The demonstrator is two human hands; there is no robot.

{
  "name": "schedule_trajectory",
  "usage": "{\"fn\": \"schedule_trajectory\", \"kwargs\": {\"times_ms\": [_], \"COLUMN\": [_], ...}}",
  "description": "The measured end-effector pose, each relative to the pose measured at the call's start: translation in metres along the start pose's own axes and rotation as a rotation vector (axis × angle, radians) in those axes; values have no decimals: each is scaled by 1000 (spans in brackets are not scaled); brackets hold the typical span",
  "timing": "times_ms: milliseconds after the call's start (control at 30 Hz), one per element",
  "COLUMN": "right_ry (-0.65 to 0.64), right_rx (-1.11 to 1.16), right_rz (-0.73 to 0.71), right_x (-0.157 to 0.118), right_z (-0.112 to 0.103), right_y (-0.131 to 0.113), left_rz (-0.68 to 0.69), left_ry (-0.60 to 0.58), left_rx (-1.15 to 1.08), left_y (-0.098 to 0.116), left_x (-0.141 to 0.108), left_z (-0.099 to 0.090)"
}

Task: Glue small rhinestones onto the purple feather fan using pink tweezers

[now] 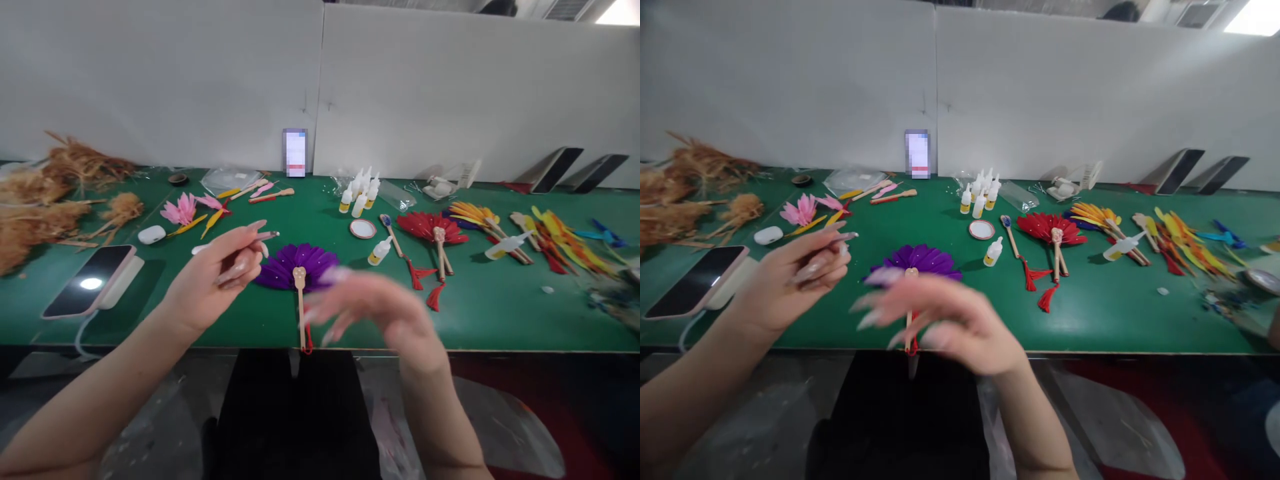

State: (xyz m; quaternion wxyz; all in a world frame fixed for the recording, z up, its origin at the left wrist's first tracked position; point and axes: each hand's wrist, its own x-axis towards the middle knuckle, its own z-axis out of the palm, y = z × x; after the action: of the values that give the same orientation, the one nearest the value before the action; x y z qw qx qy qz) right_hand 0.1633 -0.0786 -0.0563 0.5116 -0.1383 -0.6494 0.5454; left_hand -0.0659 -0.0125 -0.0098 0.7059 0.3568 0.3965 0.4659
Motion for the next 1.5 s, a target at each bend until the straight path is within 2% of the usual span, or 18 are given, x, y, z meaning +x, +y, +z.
{"fn": "schedule_trajectory", "kwargs": {"times_ms": [67,100,167,233,267,367,400,500,533,567,667,767,900,1000,1100,1233,1367,1500], "right_ry": [422,483,259,-74,-102,214,231,-78,-75,137,675,1065,1421,1548,1483,1171,899,765], "right_rx": [-272,-413,-489,-289,-179,-136,-177,-236,-254,-282,-355,-434,-576,-676,-752,-877,-1000,-1066], "right_rz": [77,171,361,399,360,277,296,254,169,51,-64,-142,-234,-231,-111,120,200,267], "right_x": [-7,-9,-13,-15,-15,-17,-20,-40,-50,-61,-94,-125,-154,-156,-142,-119,-103,-95], "right_z": [-12,-17,-18,-12,-8,-5,-8,-24,-31,-37,-53,-66,-74,-69,-55,-33,-23,-21], "right_y": [-3,-4,-4,-6,-7,-10,-11,-7,-5,-2,1,-10,-27,-20,7,47,70,86], "left_rz": [-26,-38,-51,-52,-52,-54,-55,-63,-65,-67,-65,-54,-43,-86,-135,-163,-171,-140], "left_ry": [-17,-25,-42,-61,-71,-94,-98,-110,-115,-121,-134,-138,-157,-214,-270,-284,-301,-332], "left_rx": [11,17,24,28,30,55,67,125,152,182,286,401,576,742,917,1132,1265,1314], "left_y": [-5,-8,-14,-18,-20,-25,-27,-32,-34,-37,-45,-54,-63,-72,-81,-93,-103,-112], "left_x": [0,0,0,0,0,2,3,10,13,18,33,48,63,72,80,93,106,114], "left_z": [-3,-3,-2,2,3,7,8,7,6,4,0,-1,5,15,25,31,28,25]}}
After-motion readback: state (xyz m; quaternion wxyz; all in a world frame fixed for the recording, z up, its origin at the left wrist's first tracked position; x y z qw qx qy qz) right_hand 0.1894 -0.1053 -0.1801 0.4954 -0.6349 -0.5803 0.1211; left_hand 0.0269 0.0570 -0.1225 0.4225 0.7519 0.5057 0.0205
